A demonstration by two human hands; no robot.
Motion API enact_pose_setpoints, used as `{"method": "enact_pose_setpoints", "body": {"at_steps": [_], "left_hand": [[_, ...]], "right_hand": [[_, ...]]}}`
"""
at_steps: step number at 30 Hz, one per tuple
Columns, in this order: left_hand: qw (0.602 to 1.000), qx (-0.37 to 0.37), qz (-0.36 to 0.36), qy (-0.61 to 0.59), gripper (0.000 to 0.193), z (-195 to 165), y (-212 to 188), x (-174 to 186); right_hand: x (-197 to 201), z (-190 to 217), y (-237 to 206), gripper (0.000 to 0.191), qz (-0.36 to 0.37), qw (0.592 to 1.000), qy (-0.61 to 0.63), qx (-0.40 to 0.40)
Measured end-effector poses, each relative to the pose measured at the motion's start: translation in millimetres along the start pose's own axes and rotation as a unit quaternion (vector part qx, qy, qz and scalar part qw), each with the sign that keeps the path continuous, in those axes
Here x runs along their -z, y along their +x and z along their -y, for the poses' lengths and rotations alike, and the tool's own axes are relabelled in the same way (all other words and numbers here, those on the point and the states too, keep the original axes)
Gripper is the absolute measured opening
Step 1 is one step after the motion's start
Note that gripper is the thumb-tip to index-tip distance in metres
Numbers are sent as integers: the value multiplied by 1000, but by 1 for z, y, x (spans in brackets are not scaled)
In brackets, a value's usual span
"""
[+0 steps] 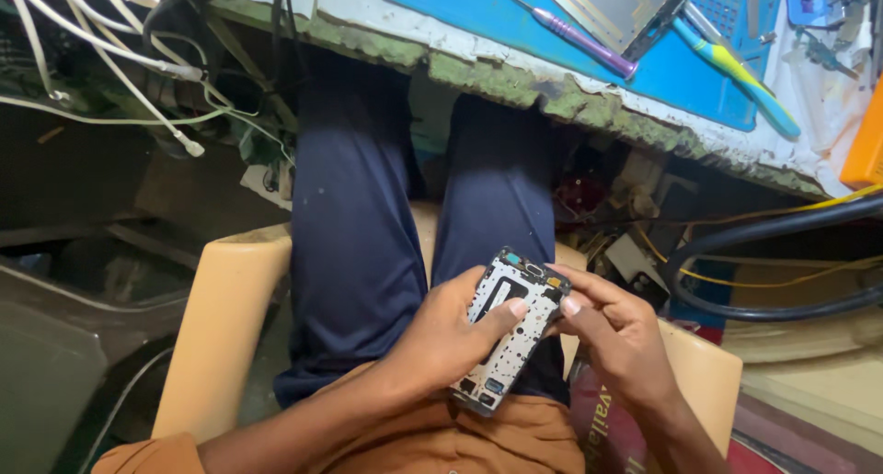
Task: The person sits in a chair with a disassembled smartphone on their lap and pries along the edge of the screen assembly using a metal pry tool, then works on the phone's mid-frame, pressing and fitting components by hand.
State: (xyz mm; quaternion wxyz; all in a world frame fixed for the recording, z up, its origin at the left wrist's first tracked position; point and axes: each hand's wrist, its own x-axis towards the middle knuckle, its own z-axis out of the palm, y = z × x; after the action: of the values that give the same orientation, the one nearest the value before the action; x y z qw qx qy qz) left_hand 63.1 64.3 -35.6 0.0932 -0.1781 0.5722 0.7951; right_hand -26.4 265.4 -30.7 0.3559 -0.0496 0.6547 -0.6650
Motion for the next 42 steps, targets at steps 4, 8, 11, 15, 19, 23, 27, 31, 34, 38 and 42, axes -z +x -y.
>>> {"method": "enact_pose_setpoints", "body": {"at_steps": [4,8,11,15,19,23,27,31,34,38,42], "left_hand": [[994,-13,-5,107,27,-11,-4,3],[982,30,13,186,29,-21,-4,7],[986,8,38,165,30,-23,-4,10],[986,31,88,141,29,-22,-3,14],[982,47,120,135,28,-18,-4,15],[983,51,124,128,29,-16,0,14],[986,70,114,95,29,-18,8,17],[987,70,109,97,30,-20,8,20],[982,37,114,144,31,-23,4,19],[973,39,117,193,31,-29,1,17],[963,48,118,238,31,-34,-2,16]], "right_hand": [[-1,-1,-3,38,-16,998,-57,13],[-4,-2,-4,36,-23,997,-77,10],[-4,-1,-5,36,-18,996,-87,6],[-3,-2,-11,32,-36,993,-111,9],[-3,-10,-14,35,-49,990,-130,-5],[-3,-11,-7,45,-114,976,-165,-79],[3,4,1,44,-15,999,-13,-37],[8,14,-1,38,17,997,-17,-69],[11,13,-3,31,41,994,-80,-61],[10,5,-2,22,40,993,-94,-51],[6,-3,-4,20,-2,994,-99,-45]]}}
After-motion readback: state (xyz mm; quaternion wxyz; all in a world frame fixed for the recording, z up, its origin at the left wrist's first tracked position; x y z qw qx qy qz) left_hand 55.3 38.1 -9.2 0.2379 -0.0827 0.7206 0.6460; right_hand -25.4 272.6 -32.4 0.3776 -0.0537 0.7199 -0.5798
